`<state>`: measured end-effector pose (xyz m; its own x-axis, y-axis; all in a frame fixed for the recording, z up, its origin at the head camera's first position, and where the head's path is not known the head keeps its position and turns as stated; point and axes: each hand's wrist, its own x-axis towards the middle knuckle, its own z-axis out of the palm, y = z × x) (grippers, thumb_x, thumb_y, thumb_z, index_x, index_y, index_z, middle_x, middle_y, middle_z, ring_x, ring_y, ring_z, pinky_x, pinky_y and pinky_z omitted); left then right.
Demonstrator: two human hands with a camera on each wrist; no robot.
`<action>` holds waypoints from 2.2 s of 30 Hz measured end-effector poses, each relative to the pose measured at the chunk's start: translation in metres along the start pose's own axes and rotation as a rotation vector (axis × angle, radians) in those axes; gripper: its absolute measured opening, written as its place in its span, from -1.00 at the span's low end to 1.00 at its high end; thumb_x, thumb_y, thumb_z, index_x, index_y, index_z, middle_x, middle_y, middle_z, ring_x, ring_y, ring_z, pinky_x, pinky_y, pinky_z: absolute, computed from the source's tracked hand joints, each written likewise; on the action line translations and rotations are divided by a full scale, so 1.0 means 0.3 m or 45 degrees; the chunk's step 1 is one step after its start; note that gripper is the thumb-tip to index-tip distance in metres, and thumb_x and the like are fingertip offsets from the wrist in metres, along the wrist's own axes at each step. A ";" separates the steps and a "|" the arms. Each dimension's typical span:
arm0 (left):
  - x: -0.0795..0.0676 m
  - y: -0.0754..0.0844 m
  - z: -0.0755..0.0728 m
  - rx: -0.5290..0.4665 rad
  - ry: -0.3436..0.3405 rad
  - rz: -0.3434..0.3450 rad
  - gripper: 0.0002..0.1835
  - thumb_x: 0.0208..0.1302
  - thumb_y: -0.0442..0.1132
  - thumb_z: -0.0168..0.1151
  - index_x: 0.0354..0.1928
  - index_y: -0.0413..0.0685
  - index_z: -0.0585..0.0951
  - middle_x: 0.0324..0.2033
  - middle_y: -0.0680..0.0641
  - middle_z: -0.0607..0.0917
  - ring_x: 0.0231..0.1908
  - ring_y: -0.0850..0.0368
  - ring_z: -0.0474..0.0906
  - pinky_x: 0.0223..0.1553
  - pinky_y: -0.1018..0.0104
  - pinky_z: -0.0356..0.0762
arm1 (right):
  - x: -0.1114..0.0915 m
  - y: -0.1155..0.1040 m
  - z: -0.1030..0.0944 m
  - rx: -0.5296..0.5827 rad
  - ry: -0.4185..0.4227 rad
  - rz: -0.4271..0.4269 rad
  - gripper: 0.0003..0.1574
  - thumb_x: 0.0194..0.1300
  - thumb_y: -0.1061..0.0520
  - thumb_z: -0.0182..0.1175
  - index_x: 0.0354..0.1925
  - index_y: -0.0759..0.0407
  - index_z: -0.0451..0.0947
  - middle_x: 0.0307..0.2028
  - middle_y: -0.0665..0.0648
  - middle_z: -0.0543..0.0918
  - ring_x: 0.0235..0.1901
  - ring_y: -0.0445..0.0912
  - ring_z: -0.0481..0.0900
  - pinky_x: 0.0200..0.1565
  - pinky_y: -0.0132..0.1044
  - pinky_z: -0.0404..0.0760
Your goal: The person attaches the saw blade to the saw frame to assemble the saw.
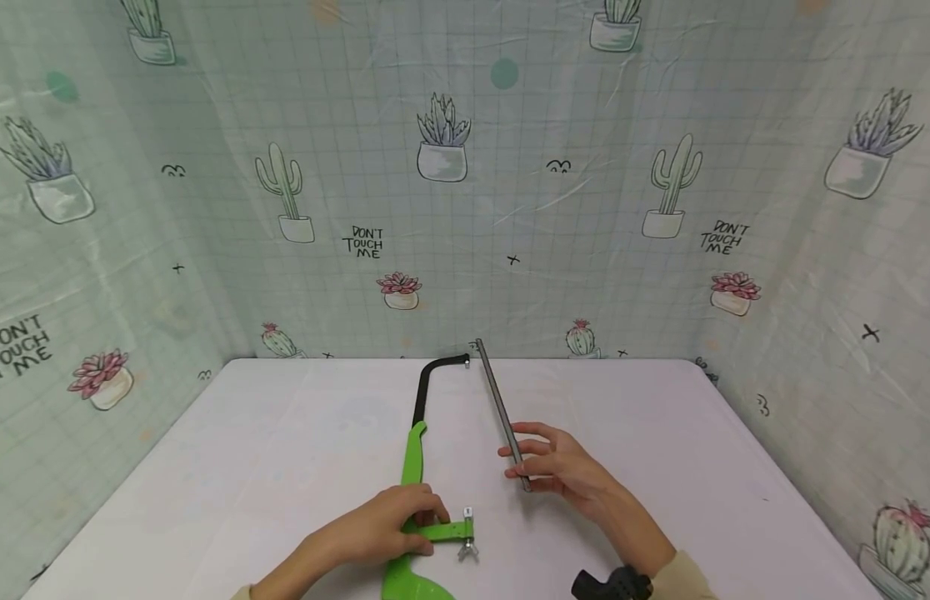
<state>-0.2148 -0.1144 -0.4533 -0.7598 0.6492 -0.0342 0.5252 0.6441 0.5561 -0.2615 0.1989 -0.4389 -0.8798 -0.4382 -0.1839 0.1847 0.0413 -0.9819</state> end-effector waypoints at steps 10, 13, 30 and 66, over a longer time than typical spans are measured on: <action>-0.002 0.003 -0.001 -0.012 -0.003 -0.007 -0.73 0.20 -0.14 0.49 -0.05 0.21 0.72 -0.24 0.29 0.60 -0.18 0.44 0.48 -0.06 0.40 0.53 | 0.008 0.009 0.013 -0.004 0.042 0.000 -0.06 0.39 0.22 0.29 0.56 0.24 0.06 0.13 0.08 0.75 -0.15 -0.13 0.79 -0.15 -0.27 0.69; -0.002 0.004 0.000 -0.016 -0.004 -0.009 -0.73 0.20 -0.15 0.49 -0.05 0.20 0.73 -0.24 0.29 0.60 -0.18 0.45 0.48 -0.05 0.40 0.54 | 0.008 0.013 0.017 -0.017 0.036 -0.006 -0.06 0.39 0.21 0.29 0.56 0.25 0.06 0.16 0.10 0.73 -0.16 -0.12 0.78 -0.15 -0.28 0.70; 0.001 -0.004 0.001 0.010 -0.001 0.006 -0.72 0.20 -0.13 0.49 -0.04 0.21 0.72 -0.25 0.29 0.59 -0.21 0.45 0.45 -0.08 0.41 0.51 | 0.036 0.037 0.085 -0.074 0.058 0.006 -0.06 0.36 0.19 0.31 0.57 0.22 0.14 0.23 0.23 0.68 -0.17 -0.11 0.77 -0.19 -0.28 0.67; 0.004 0.002 -0.001 0.010 -0.016 0.005 -0.73 0.22 -0.11 0.48 -0.03 0.22 0.71 -0.23 0.30 0.59 -0.19 0.45 0.46 -0.06 0.39 0.52 | 0.073 0.091 0.118 -0.001 0.052 0.048 -0.05 0.32 0.26 0.31 0.56 0.30 0.15 0.20 0.26 0.69 -0.24 -0.15 0.77 -0.27 -0.34 0.66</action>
<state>-0.2156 -0.1134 -0.4527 -0.7529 0.6568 -0.0422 0.5315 0.6446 0.5496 -0.2602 0.1587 -0.4680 -0.8895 -0.3991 -0.2226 0.2180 0.0575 -0.9743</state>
